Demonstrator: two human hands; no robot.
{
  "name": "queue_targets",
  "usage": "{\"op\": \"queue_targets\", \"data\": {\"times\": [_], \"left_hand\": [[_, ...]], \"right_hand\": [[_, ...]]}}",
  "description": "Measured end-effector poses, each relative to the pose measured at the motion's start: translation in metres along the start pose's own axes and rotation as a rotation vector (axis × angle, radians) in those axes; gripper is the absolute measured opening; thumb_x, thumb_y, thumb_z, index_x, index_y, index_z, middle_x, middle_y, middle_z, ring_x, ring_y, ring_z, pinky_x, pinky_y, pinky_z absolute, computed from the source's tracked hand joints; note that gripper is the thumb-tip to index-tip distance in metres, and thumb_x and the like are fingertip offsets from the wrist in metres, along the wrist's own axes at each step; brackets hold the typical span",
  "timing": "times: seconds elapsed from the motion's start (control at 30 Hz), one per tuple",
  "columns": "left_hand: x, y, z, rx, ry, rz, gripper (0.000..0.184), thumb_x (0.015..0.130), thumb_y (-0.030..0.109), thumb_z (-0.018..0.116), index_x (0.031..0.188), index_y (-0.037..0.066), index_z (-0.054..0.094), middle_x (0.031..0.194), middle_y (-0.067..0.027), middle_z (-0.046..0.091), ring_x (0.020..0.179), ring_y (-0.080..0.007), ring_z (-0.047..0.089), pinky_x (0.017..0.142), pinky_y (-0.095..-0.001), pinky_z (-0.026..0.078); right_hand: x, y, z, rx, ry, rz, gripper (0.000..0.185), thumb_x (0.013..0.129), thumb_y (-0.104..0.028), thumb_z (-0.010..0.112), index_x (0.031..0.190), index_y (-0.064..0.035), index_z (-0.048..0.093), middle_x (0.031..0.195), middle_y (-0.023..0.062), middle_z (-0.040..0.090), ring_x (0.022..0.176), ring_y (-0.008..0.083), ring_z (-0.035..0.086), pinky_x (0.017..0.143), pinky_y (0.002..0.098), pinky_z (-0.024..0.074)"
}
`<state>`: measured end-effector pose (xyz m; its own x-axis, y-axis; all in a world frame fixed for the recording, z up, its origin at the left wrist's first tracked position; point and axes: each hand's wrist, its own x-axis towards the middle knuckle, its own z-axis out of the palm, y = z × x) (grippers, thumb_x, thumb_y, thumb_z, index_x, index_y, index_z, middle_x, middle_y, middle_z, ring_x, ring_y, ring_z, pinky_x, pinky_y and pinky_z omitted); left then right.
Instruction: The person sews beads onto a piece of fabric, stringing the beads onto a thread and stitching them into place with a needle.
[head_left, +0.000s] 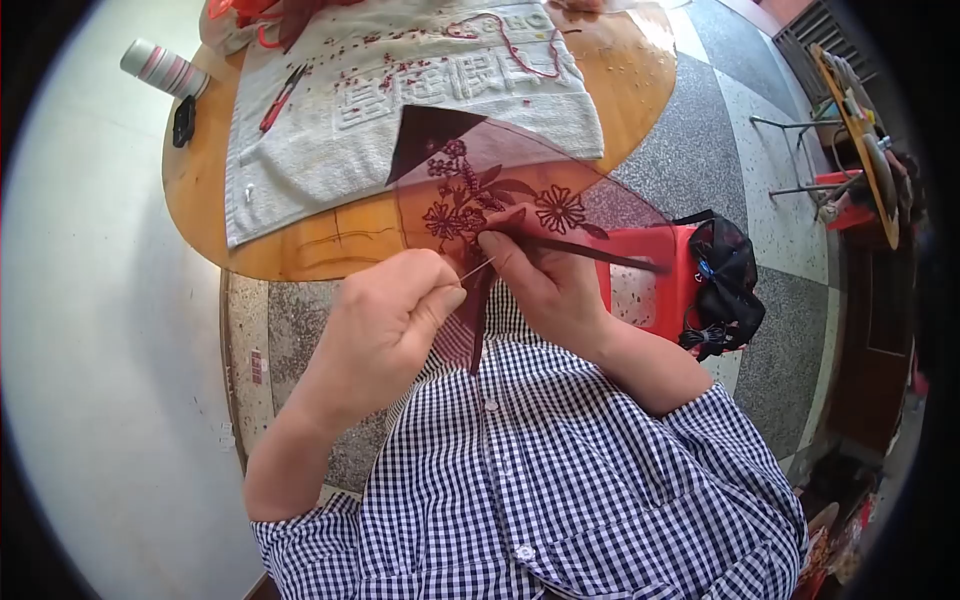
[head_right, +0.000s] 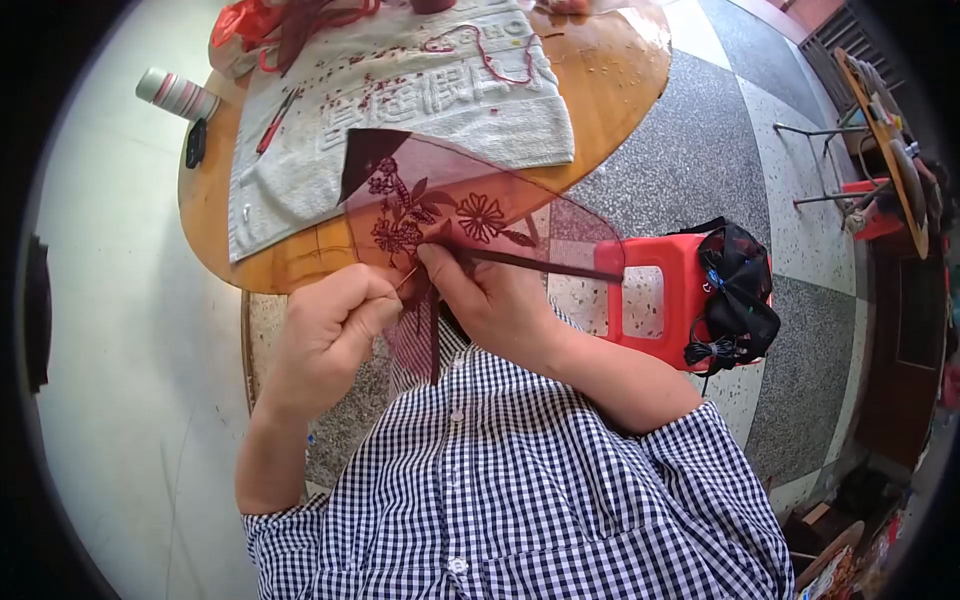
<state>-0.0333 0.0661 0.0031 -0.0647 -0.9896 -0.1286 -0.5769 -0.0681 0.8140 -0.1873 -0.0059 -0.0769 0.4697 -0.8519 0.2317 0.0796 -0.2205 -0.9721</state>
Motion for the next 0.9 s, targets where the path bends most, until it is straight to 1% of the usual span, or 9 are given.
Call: {"op": "queue_targets", "data": {"times": [0.03,0.17,0.2,0.33,0.53,0.67,0.77,0.83,0.9], "left_hand": [[0.0,0.0,0.0,-0.001,-0.008,0.007,0.006,0.083,0.002,0.053,0.081,0.001,0.058,0.089,-0.0123,0.064,0.059,-0.0104,0.047,0.057,-0.0228,0.04],[-0.013,-0.002,-0.008,-0.691,0.043,-0.153,0.008,0.084,0.005,0.053,0.077,0.003,0.056,0.077,-0.0105,0.063,0.062,-0.0145,0.047,0.061,-0.0255,0.042],[-0.017,-0.005,-0.008,-0.687,0.042,-0.153,0.008,0.084,0.005,0.053,0.077,0.003,0.056,0.077,-0.0105,0.063,0.062,-0.0145,0.047,0.061,-0.0255,0.042],[-0.031,-0.031,0.003,-0.946,0.223,0.257,0.013,0.086,0.012,0.055,0.075,0.005,0.055,0.073,-0.0098,0.063,0.063,-0.0194,0.051,0.066,-0.0312,0.044],[-0.051,-0.026,0.014,-0.78,0.385,0.435,0.02,0.088,0.02,0.055,0.075,0.007,0.053,0.07,-0.0101,0.063,0.068,-0.0252,0.056,0.073,-0.0381,0.046],[-0.054,-0.022,0.013,-0.635,0.448,0.624,0.02,0.09,0.023,0.054,0.079,0.006,0.053,0.073,-0.0127,0.064,0.076,-0.0291,0.06,0.075,-0.0397,0.047],[-0.054,-0.029,-0.002,-0.734,0.475,0.626,0.017,0.09,0.021,0.053,0.084,0.006,0.053,0.084,-0.0171,0.064,0.081,-0.0305,0.061,0.069,-0.0388,0.05],[-0.06,-0.034,-0.017,-0.802,0.552,0.378,0.018,0.091,0.022,0.052,0.089,0.004,0.052,0.097,-0.0194,0.061,0.082,-0.0303,0.061,0.061,-0.0346,0.051],[-0.074,-0.043,-0.031,-0.933,0.561,0.369,0.021,0.093,0.024,0.05,0.093,0.003,0.051,0.098,-0.019,0.058,0.071,-0.0269,0.058,0.055,-0.0304,0.051]], "right_hand": [[0.0,0.001,-0.002,-0.005,0.009,0.001,0.013,0.09,-0.011,0.055,0.095,-0.0004,0.061,0.066,0.0021,0.058,0.049,0.0072,0.046,0.043,0.0176,0.0335],[0.003,0.007,-0.007,0.078,0.042,0.102,0.013,0.09,-0.01,0.054,0.094,-0.0005,0.061,0.061,0.0035,0.058,0.045,0.0085,0.047,0.04,0.0181,0.0349],[0.006,0.007,-0.008,0.08,0.044,0.101,0.013,0.09,-0.01,0.054,0.094,-0.0005,0.061,0.061,0.0035,0.058,0.045,0.0085,0.047,0.04,0.0181,0.0349],[0.017,0.001,-0.014,0.62,0.093,0.635,0.012,0.09,-0.011,0.054,0.092,-0.001,0.06,0.061,0.0049,0.059,0.045,0.0091,0.05,0.04,0.0175,0.0378],[0.022,-0.001,-0.002,0.713,0.243,0.527,0.019,0.089,-0.013,0.052,0.077,-0.0006,0.061,0.058,0.0056,0.057,0.039,0.0086,0.045,0.036,0.0168,0.0322],[0.017,-0.005,0.0,0.392,0.22,0.458,0.016,0.088,-0.014,0.057,0.085,0.0009,0.061,0.063,0.0077,0.061,0.045,0.0098,0.052,0.04,0.0162,0.0395],[0.017,-0.004,-0.004,0.403,0.155,0.455,0.018,0.087,-0.014,0.057,0.08,0.0015,0.061,0.06,0.0071,0.059,0.043,0.0101,0.05,0.039,0.0166,0.0366],[0.017,-0.003,-0.01,0.413,0.092,0.458,0.021,0.087,-0.015,0.056,0.075,0.0021,0.061,0.056,0.0066,0.057,0.041,0.0103,0.048,0.037,0.0169,0.0336],[0.017,-0.004,-0.017,0.422,0.072,0.481,0.021,0.086,-0.015,0.056,0.075,0.0019,0.061,0.056,0.0064,0.056,0.041,0.0103,0.047,0.037,0.0171,0.0336]]}}
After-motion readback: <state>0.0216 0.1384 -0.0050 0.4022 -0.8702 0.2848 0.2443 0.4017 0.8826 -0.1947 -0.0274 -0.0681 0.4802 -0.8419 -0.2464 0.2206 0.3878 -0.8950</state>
